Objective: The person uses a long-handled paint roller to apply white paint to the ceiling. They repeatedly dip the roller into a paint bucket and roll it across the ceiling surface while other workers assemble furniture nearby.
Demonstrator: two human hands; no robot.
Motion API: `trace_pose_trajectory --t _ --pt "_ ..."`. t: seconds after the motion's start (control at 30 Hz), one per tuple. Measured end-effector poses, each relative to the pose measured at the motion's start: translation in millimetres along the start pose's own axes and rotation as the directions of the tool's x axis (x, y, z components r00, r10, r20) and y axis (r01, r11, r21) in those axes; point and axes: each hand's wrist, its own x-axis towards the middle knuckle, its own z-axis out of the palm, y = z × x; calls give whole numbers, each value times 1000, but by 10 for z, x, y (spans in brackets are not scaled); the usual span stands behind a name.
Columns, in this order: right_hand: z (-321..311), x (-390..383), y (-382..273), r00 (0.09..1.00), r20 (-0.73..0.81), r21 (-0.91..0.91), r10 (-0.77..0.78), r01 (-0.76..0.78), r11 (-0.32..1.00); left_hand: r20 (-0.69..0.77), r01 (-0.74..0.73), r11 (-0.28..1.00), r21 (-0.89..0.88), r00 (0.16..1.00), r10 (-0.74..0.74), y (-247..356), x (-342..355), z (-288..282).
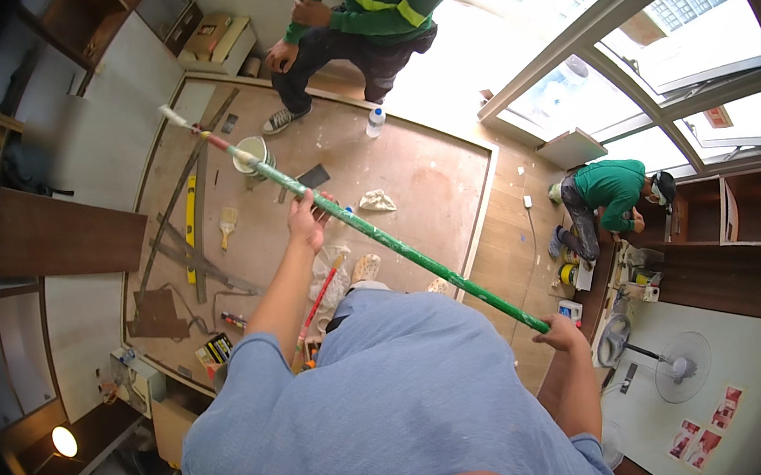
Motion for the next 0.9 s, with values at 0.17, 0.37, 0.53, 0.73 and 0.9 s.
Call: trace_pose_trajectory --t 0.17,0.37,0.53,0.73,0.9 --pt "326 730 268 989 -138 25 -51 55 998 81 -191 978 83 980 184 396 -808 467" --pt "554 1085 118 944 -311 88 -107 141 986 370 -338 872 354 907 201 483 -1747 1266" --pt "588 1412 36 933 -335 80 -132 168 983 531 -428 776 463 835 144 -35 -2196 1803" --pt "779 1407 187 872 -483 348 81 106 932 722 -517 680 520 692 -26 -705 -2325 2586" --pt "903 1255 546 806 -558 516 199 149 843 816 -577 619 533 545 -194 -1300 -2600 3242"
